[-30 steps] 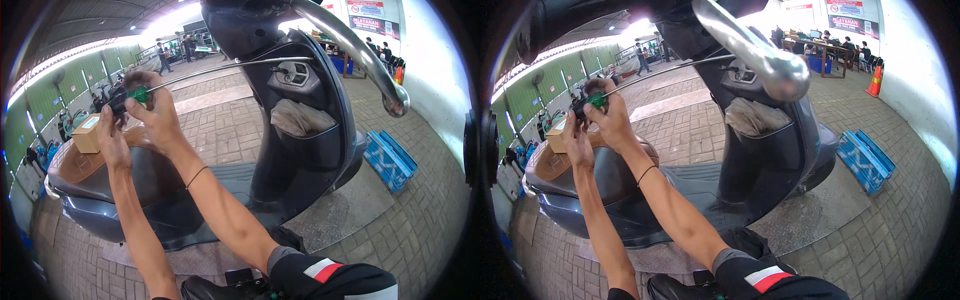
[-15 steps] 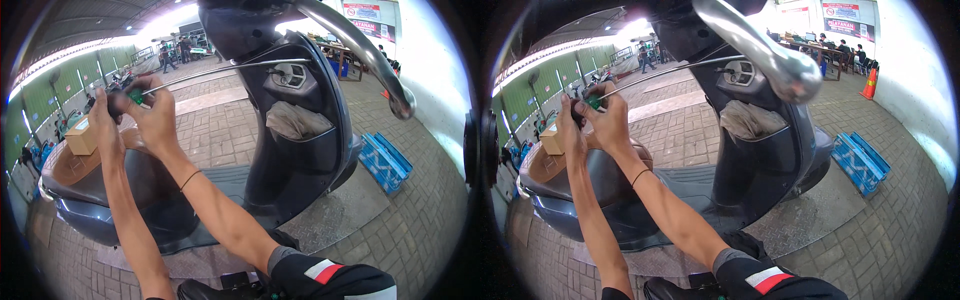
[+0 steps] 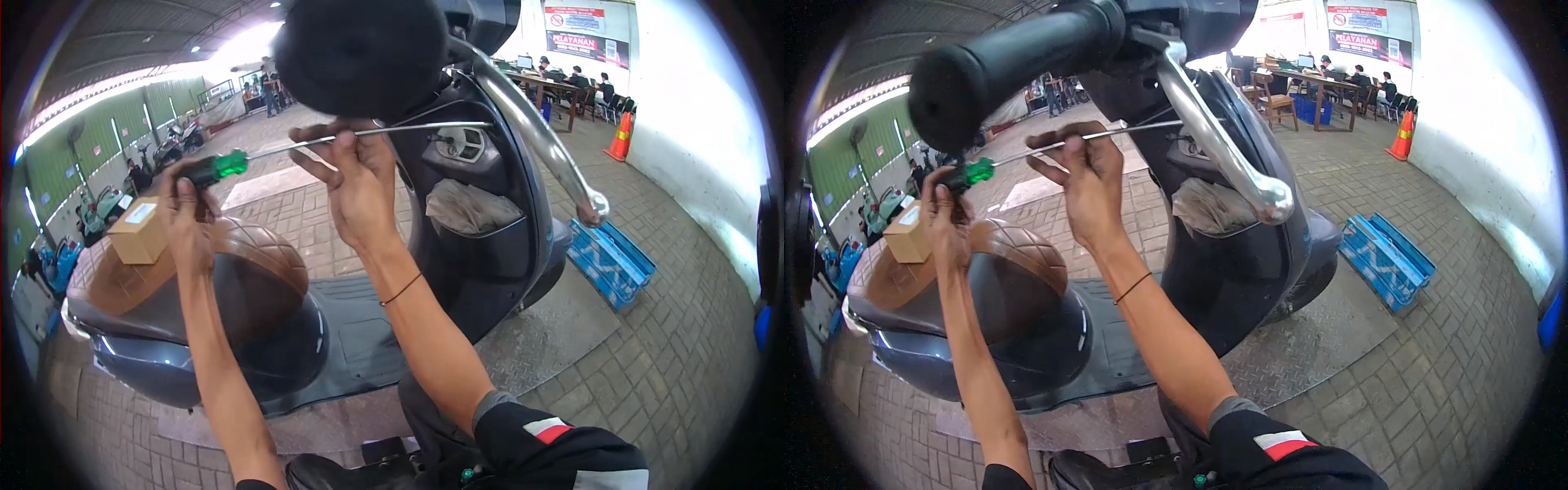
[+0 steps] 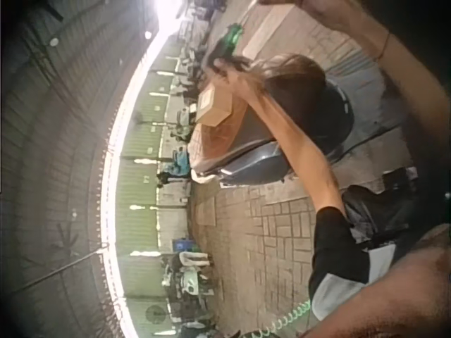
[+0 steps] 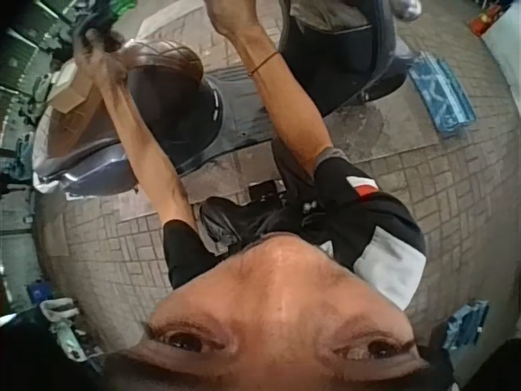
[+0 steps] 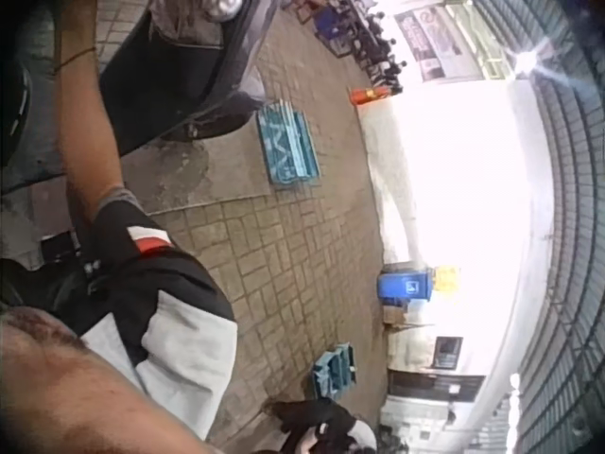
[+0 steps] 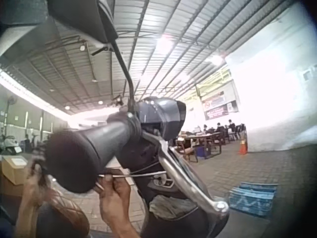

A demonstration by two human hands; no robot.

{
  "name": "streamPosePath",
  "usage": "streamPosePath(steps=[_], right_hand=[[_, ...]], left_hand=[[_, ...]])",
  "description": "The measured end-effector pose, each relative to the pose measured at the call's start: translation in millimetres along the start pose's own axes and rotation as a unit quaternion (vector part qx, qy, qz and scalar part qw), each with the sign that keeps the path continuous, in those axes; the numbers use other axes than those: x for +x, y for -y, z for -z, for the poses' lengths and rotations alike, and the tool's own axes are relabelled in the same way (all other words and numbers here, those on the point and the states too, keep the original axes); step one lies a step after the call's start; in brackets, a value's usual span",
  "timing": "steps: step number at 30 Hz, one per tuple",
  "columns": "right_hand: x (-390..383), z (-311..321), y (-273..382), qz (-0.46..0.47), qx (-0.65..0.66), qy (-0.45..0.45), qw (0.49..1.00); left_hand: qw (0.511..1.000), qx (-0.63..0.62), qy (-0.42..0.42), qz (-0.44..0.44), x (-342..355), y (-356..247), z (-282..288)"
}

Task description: The person uses a screwdriver to remove or install screws on the front panel of a blue scooter and then selects tools including pliers and sockets from a blue metal toolbox.

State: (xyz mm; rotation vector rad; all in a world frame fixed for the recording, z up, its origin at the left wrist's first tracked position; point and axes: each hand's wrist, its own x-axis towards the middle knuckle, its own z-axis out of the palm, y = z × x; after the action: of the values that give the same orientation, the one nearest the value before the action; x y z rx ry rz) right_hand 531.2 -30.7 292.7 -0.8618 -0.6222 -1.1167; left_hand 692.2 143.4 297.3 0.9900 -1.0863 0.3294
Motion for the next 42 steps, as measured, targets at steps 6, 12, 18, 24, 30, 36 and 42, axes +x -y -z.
streamPosePath(steps=[6,12,18,24,30,36,42], right_hand=[[-4.4,-8.9,-6.8,0.043,-0.007,-0.054,0.998],[-1.6,-15.5,1.5,0.034,0.004,-0.057,0.998],[-8.8,-12.3,4.2,0.015,-0.011,-0.066,0.998],[-6.9,-19.7,11.1,0.006,-0.015,-0.085,0.996],[-4.7,-23.7,10.9,0.015,-0.016,-0.097,0.995],[-10.2,-15.0,7.5,0.016,-0.038,-0.105,0.994],[-8.7,-18.6,7.7,0.008,-0.039,-0.103,0.994]], left_hand=[[0.997,0.009,0.025,0.066,15.0,-23.9,11.4],[0.995,0.064,-0.013,-0.073,9.3,-55.1,-14.8],[0.993,0.079,0.035,0.078,13.8,-35.7,5.8],[0.996,0.062,0.013,0.067,5.9,-61.2,-2.5],[0.991,0.073,0.017,0.109,13.6,-55.6,-0.8],[0.978,0.066,0.028,0.196,9.9,-40.8,11.2],[0.990,0.050,0.033,0.127,4.4,-44.9,14.4]])
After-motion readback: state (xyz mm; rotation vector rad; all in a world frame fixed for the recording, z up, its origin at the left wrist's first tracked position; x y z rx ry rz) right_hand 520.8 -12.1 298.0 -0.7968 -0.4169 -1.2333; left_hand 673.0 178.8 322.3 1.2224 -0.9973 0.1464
